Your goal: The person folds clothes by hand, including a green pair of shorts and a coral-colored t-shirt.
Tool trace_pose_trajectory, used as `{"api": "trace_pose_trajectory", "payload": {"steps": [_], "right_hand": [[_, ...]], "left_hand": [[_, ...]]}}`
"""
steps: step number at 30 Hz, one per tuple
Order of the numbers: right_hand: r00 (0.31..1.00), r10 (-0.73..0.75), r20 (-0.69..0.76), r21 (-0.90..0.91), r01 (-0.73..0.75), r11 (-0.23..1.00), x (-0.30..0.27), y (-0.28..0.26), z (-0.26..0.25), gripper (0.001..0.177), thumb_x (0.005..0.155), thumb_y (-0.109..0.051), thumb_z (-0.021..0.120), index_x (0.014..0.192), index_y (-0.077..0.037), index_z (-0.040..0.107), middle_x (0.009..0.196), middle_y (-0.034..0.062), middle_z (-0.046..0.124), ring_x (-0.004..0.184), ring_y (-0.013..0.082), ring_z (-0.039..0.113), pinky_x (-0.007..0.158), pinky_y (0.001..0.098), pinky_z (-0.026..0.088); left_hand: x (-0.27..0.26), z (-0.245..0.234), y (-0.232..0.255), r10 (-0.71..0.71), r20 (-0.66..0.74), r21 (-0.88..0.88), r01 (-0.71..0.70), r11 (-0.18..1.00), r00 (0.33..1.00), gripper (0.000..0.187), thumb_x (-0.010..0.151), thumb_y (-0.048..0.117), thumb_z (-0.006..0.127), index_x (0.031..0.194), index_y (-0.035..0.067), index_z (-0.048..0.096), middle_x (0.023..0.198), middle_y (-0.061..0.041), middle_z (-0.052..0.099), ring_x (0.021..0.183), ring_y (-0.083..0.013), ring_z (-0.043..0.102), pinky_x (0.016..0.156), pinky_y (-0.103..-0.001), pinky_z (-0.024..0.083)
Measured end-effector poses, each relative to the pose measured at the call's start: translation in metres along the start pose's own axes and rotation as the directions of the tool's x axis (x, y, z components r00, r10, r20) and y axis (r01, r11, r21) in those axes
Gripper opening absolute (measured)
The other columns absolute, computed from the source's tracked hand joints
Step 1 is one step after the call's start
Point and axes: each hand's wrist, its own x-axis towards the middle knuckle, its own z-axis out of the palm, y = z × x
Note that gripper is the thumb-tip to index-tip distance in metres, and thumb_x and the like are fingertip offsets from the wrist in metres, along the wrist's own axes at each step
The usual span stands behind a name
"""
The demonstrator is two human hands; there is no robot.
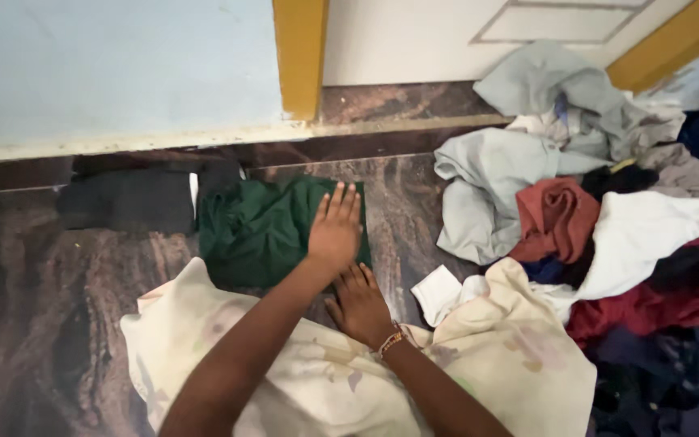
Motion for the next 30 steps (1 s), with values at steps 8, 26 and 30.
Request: {"api": "trace_pose_trajectory", "payload": {"steps": [8,26,30], "right_hand": [[0.965,0.066,-0.252,0.073,-0.049,0.996,0.001,0.008,0.014,0.057,0.096,-0.032,0.058,0.14,0.003,0.05,0.152,0.0294,0.042,0.14,0.0452,0.041,0.116,0.0538,0.028],[0.715,0.644,0.271,0.936,-0.353,-0.002,0.123,0.14,0.062,0.048,0.106,-0.041,0.065,0.111,0.006,0.069,0.072,0.0068,0.055,0.051,0.0127,0.044,0.044,0.0302,0.03],[0.803,0.574,0.164,0.94,-0.303,0.154,0.122,0.117,0.041,0.033,0.094,-0.011,0.059,0.126,-0.005,0.068,0.077,-0.0007,0.072,0.051,0.0105,0.054,0.047,0.0272,0.045]], "left_hand": [[-0.058,-0.012,-0.017,-0.024,0.213,0.036,0.017,0.999,0.977,0.072,0.089,0.036,0.063,0.151,0.005,0.044,0.163,-0.013,0.034,0.154,-0.0322,0.022,0.121,-0.057,0.018],[0.007,0.007,-0.062,-0.118,0.496,-0.709,0.479,0.518,0.86,0.082,0.095,0.066,0.057,0.13,-0.008,0.061,0.129,-0.032,0.065,0.124,-0.0431,0.062,0.104,-0.045,0.048],[0.015,0.013,-0.054,-0.241,0.511,-0.762,0.564,0.317,0.825,0.098,0.082,0.071,0.068,0.13,-0.013,0.057,0.123,-0.032,0.068,0.118,-0.0364,0.067,0.099,-0.042,0.051]]}}
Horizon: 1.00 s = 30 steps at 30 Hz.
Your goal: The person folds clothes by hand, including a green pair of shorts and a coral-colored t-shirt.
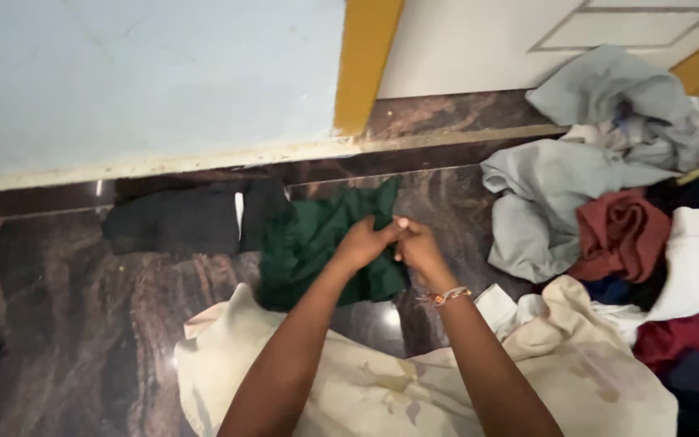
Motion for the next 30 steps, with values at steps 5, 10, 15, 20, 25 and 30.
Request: {"api": "trace_pose_trajectory", "payload": {"steps": [5,10,15,20,25,30], "right_hand": [[0.953,-0.285,-0.105,-0.308,0.241,0.92,-0.038,-0.031,0.014,0.031,0.099,-0.013,0.066,0.128,-0.004,0.071,0.077,0.0059,0.072,0.059,0.0111,0.058,0.055,0.028,0.047],[0.705,-0.705,-0.081,-0.843,0.329,0.426,-0.065,-0.051,0.041,0.026,0.091,-0.017,0.073,0.117,-0.013,0.072,0.106,0.0131,0.069,0.101,0.0313,0.061,0.09,0.0441,0.049],[0.74,-0.653,0.162,-0.887,0.4,0.232,-0.064,-0.032,0.074,0.054,0.092,-0.017,0.059,0.143,-0.001,0.056,0.152,0.0163,0.052,0.146,0.0347,0.041,0.122,0.0551,0.025],[0.797,-0.554,0.239,-0.906,0.389,0.169,-0.058,-0.02,0.073,0.055,0.096,-0.021,0.051,0.147,0.001,0.051,0.156,0.016,0.048,0.15,0.0319,0.038,0.127,0.051,0.019],[0.822,-0.481,0.303,-0.933,0.36,0.028,-0.053,-0.027,0.065,0.07,0.089,-0.03,0.054,0.15,0.003,0.039,0.159,0.0192,0.035,0.151,0.0321,0.025,0.122,0.0518,0.013],[0.866,-0.354,0.352,-0.921,0.253,-0.295,-0.05,-0.013,0.071,0.061,0.099,-0.031,0.049,0.154,-0.009,0.033,0.166,0.0169,0.026,0.156,0.0314,0.017,0.124,0.0521,0.01]], "left_hand": [[-0.005,0.016,-0.002,-0.08,-0.056,-0.274,0.062,0.96,0.995,0.083,0.081,0.055,0.072,0.133,-0.007,0.058,0.121,-0.025,0.072,0.113,-0.0282,0.069,0.096,-0.037,0.052],[0.012,0.027,-0.032,-0.169,0.051,-0.52,0.17,0.837,0.984,0.061,0.09,0.042,0.061,0.131,-0.004,0.067,0.128,-0.02,0.071,0.12,-0.0299,0.064,0.099,-0.04,0.048],[0.014,0.026,-0.053,-0.209,0.209,-0.611,0.294,0.735,0.955,0.067,0.094,0.06,0.056,0.14,0.011,0.057,0.14,-0.009,0.063,0.129,-0.0219,0.058,0.107,-0.035,0.042],[0.007,0.028,-0.056,-0.295,0.025,-0.484,0.27,0.832,0.955,0.066,0.094,0.059,0.057,0.117,-0.001,0.073,0.115,-0.024,0.076,0.104,-0.0325,0.074,0.091,-0.043,0.055],[-0.014,0.037,-0.024,-0.205,-0.258,0.14,0.246,0.959,0.944,0.052,0.104,0.05,0.048,0.119,0.006,0.074,0.122,-0.028,0.072,0.114,-0.0444,0.067,0.097,-0.05,0.051],[-0.049,0.047,0.005,0.414,-0.393,0.467,-0.209,0.859,0.821,0.06,0.092,0.034,0.06,0.143,0.001,0.057,0.152,-0.021,0.051,0.142,-0.0401,0.046,0.117,-0.048,0.038]]}}
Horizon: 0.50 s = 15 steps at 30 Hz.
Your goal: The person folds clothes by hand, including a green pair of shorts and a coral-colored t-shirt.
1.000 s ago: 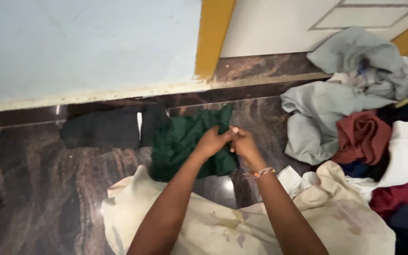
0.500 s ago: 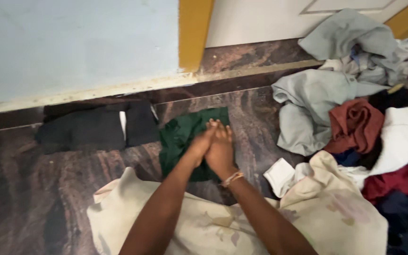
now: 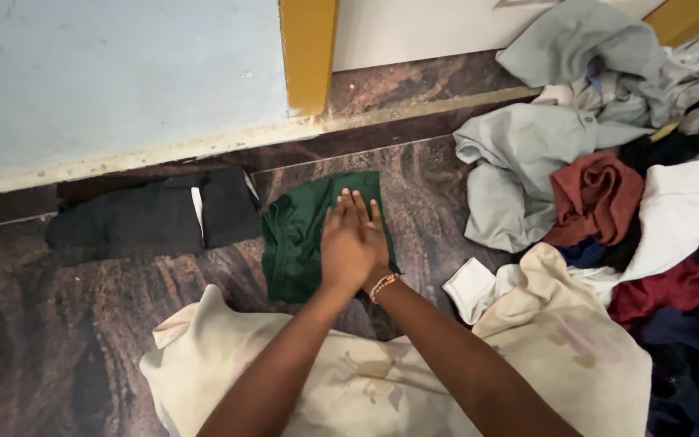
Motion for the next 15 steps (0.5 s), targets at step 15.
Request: {"api": "trace_pose_trajectory", "payload": {"steps": [15], "right_hand": [[0.965,0.144,-0.217,0.454,-0.03,0.89,0.004,-0.011,0.006,0.068,0.105,-0.044,0.049,0.158,-0.003,0.037,0.161,0.0186,0.038,0.146,0.0396,0.039,0.121,0.0493,0.033]], "left_hand": [[0.041,0.009,0.042,-0.07,0.45,0.465,-0.167,0.869,0.89,0.071,0.083,0.036,0.062,0.149,0.014,0.047,0.166,-0.018,0.023,0.151,-0.0478,0.012,0.121,-0.059,0.007]]}}
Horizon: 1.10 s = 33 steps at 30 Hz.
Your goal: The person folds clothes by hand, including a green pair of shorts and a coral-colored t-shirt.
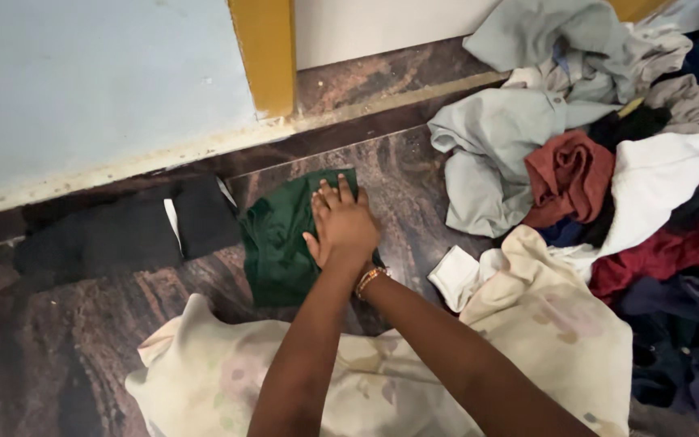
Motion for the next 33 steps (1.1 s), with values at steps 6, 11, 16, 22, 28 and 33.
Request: {"api": "trace_pose_trajectory", "payload": {"steps": [6,11,16,22,28,33], "right_hand": [[0.999,0.045,0.028,0.024,-0.045,0.999,-0.01,0.004,0.012,0.073,0.097,-0.045,0.055,0.151,0.002,0.042,0.151,0.0266,0.044,0.136,0.045,0.04,0.114,0.0531,0.03],[0.99,0.027,0.142,-0.079,-0.016,0.997,-0.004,0.0,-0.03,0.055,0.1,-0.031,0.051,0.148,-0.004,0.054,0.151,0.0136,0.055,0.148,0.0349,0.039,0.129,0.0536,0.021],[0.999,-0.038,0.013,-0.106,0.039,0.994,-0.012,-0.004,-0.038,0.06,0.098,-0.03,0.055,0.149,0.0,0.048,0.156,0.0181,0.048,0.152,0.036,0.033,0.126,0.0529,0.018],[0.977,-0.061,0.204,-0.007,0.064,0.998,-0.038,-0.001,-0.063,0.074,0.095,-0.046,0.056,0.15,0.002,0.04,0.159,0.019,0.037,0.151,0.0332,0.027,0.122,0.0545,0.015],[0.977,-0.092,0.19,-0.016,0.097,0.995,-0.071,0.003,-0.074,0.077,0.096,-0.048,0.056,0.151,0.003,0.04,0.16,0.0218,0.036,0.151,0.0338,0.027,0.122,0.0543,0.016],[0.948,-0.164,0.272,-0.075,0.191,0.979,-0.076,0.007,-0.097,0.064,0.091,-0.041,0.058,0.141,-0.002,0.052,0.152,0.0219,0.043,0.144,0.037,0.033,0.116,0.0581,0.018]], "left_hand": [[0.031,0.037,-0.027,0.065,-0.117,-0.157,-0.083,0.984,0.991,0.061,0.087,0.039,0.059,0.143,0.017,0.057,0.161,-0.013,0.037,0.151,-0.0407,0.025,0.122,-0.057,0.016],[0.056,0.058,-0.099,0.05,-0.294,-0.468,-0.19,0.863,0.954,0.048,0.104,0.039,0.047,0.145,0.019,0.061,0.154,-0.006,0.053,0.153,-0.0319,0.036,0.127,-0.049,0.027],[0.016,0.051,-0.131,0.194,-0.393,-0.06,-0.236,0.97,0.899,0.049,0.104,0.034,0.046,0.147,0.015,0.056,0.162,-0.008,0.043,0.153,-0.0339,0.032,0.123,-0.052,0.023],[0.008,0.041,-0.122,0.192,-0.421,0.1,-0.165,0.981,0.887,0.051,0.103,0.037,0.046,0.149,0.018,0.055,0.161,-0.007,0.042,0.152,-0.0335,0.033,0.122,-0.056,0.022],[0.006,0.039,-0.12,0.172,-0.437,0.07,-0.158,0.985,0.883,0.051,0.103,0.038,0.046,0.149,0.02,0.054,0.161,-0.007,0.042,0.151,-0.0344,0.033,0.122,-0.056,0.023],[0.01,0.038,-0.118,0.189,-0.452,0.074,-0.174,0.982,0.872,0.052,0.101,0.036,0.045,0.15,0.02,0.054,0.163,-0.012,0.039,0.15,-0.0366,0.032,0.12,-0.057,0.023]]}}
